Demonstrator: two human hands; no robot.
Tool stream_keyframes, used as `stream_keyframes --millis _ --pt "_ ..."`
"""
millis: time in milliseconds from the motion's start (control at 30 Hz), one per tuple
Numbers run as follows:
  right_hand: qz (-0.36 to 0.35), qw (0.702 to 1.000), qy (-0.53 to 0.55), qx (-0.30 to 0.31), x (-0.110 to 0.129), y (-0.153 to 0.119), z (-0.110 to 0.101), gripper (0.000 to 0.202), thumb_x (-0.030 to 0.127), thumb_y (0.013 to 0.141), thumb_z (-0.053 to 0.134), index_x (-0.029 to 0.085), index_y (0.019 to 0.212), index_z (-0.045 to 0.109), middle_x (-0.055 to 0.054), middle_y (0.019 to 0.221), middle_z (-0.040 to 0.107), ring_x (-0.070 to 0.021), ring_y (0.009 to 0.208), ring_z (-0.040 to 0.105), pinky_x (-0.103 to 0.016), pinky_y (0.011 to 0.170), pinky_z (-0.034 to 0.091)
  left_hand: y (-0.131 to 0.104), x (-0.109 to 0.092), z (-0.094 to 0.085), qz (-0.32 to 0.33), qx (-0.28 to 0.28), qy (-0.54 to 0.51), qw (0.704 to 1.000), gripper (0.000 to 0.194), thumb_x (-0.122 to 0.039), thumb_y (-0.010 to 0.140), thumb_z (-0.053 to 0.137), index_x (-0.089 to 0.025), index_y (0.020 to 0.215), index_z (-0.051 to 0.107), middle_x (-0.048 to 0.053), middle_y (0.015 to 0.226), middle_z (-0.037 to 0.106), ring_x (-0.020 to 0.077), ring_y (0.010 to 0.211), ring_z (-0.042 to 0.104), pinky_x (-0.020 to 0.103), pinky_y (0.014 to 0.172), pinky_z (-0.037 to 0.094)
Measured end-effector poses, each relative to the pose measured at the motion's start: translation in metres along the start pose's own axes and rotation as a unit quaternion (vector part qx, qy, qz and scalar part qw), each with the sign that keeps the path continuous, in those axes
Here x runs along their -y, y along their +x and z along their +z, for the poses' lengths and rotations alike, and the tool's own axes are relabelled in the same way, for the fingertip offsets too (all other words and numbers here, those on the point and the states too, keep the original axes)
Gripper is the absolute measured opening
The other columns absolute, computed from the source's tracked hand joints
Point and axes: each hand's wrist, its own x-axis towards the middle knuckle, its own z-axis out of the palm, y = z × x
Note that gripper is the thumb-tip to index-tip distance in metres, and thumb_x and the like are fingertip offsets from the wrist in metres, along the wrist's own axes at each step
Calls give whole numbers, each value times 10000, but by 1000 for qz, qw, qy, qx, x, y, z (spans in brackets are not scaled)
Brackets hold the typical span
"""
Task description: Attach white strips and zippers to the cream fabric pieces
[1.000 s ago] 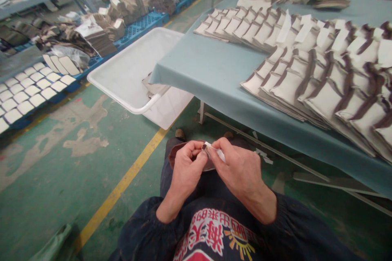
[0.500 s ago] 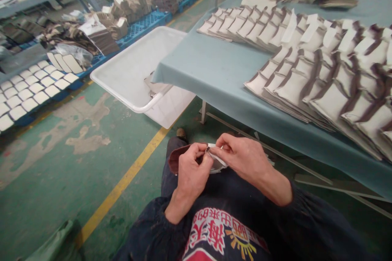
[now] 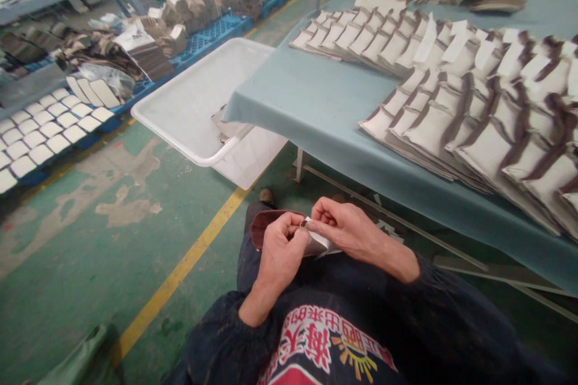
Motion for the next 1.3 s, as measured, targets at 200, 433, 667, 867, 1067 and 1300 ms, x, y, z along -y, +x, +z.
stream_keyframes --millis 200,433,667,867,1067,1300 --pt "-41 999 -13 5 -5 -1 3 286 435 1015 586 203 846 576 47 642 547 -115 571 474 -249 553 280 0 0 1 5 7 -1 1000 149 -284 722 561 -150 743 623 -19 612 602 111 533 489 210 515 369" --pt "-33 998 55 24 -15 -4 1 301 486 985 660 205 930 569 58 644 587 -112 558 517 -232 528 302 -3 -2 2 -6 51 -16 999 125 -283 706 554 -162 722 581 -36 608 541 96 524 437 211 509 334" --pt "-87 991 89 52 -11 -4 6 299 462 1050 557 187 938 594 68 634 556 -95 560 476 -223 531 310 -9 -2 2 -55 75 -33 995 146 -330 667 549 -191 680 507 -76 544 422 69 484 315 201 472 242" --pt "-128 989 58 -53 -7 -2 21 232 331 1026 544 202 834 563 34 672 606 -100 560 499 -229 535 332 -6 -5 -7 -58 109 -48 991 148 -317 687 557 -204 708 464 -86 579 392 67 511 308 199 485 243" --pt "-165 973 -14 -159 -3 -5 22 286 288 1066 444 212 825 577 14 655 608 -127 545 540 -254 549 388 1 -29 -24 -15 185 25 982 125 -278 765 576 -156 793 587 -45 653 519 89 564 407 213 533 319" --pt "-322 931 -82 -150 35 -11 -24 401 487 1003 581 182 1263 581 -145 1172 726 -269 1085 675 -429 980 516 2 -69 -29 119 248 159 948 139 -237 877 588 -154 812 679 18 765 667 147 698 551 253 641 431"
